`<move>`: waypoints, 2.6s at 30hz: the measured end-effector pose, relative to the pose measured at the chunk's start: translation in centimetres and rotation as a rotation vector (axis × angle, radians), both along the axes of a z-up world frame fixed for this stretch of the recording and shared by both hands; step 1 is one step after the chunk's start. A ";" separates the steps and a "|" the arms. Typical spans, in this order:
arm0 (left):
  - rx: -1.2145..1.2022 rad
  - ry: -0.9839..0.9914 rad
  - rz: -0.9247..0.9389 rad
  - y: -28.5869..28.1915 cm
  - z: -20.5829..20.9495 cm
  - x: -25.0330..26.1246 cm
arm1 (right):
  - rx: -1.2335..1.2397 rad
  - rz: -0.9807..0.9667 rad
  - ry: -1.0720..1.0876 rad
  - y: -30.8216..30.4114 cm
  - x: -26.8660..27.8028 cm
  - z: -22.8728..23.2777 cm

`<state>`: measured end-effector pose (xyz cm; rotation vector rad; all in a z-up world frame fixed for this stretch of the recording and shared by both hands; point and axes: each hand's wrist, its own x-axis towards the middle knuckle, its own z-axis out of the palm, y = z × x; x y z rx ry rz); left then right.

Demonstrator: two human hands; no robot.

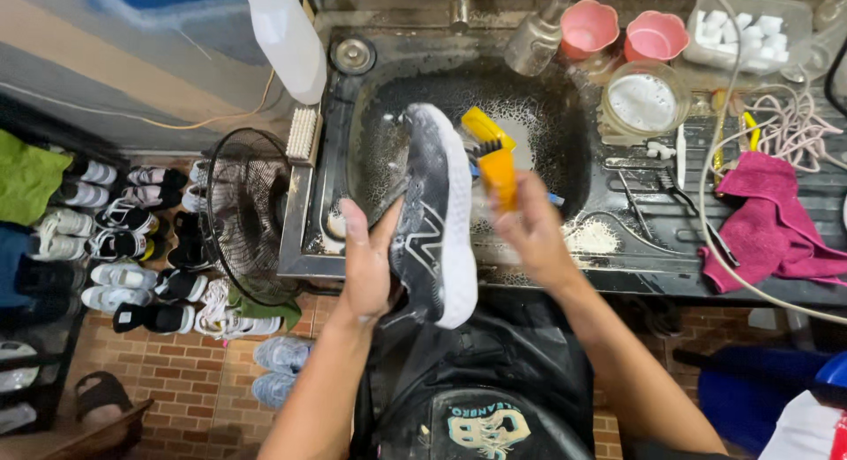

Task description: The person scrubs a black and white sneaker in a sink using a yellow brush and a blue toothbrush. They rinse the shoe under running water, wipe it with a pink cloth, and continue scrubbing the sole and upper parts.

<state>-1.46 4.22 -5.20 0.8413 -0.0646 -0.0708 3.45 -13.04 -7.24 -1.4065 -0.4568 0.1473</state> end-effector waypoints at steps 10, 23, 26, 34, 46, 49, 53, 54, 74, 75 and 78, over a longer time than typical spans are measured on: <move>0.462 -0.022 -0.247 -0.2 -2.1 0.2 | -0.241 0.320 -0.950 3.8 -1.8 5.0; 0.796 0.128 -0.500 -1.1 -5.0 0.9 | -0.665 -0.324 -0.914 -3.6 5.4 3.6; 1.036 0.106 -0.621 -3.3 -1.1 1.4 | -0.619 -0.320 -0.673 -6.2 5.2 3.7; 1.518 0.090 -0.877 -5.0 6.8 2.6 | -0.493 -0.117 -0.643 -0.1 0.2 5.3; 1.574 0.286 -0.679 -5.0 6.0 1.0 | -0.630 -0.210 -0.535 -2.5 6.7 2.7; 1.599 0.248 -0.606 -4.6 5.9 0.4 | -0.879 -0.389 -0.276 -2.5 7.7 1.7; 1.599 0.271 -0.561 -4.5 5.4 -0.6 | -1.079 0.031 -0.008 -0.4 6.4 -1.5; 1.604 0.260 -0.566 -4.5 5.3 -0.7 | -1.078 0.019 -0.006 0.0 6.1 -0.8; 0.758 -0.921 -0.249 -1.3 6.6 -1.3 | -0.048 -0.140 0.059 -7.0 2.8 4.3; 0.740 -0.938 -0.277 -1.9 6.2 -1.0 | -0.050 -0.175 0.057 -7.5 2.4 4.6; 0.790 -0.174 0.091 -2.5 2.7 -0.8 | 0.000 -0.156 0.027 -7.6 0.7 5.2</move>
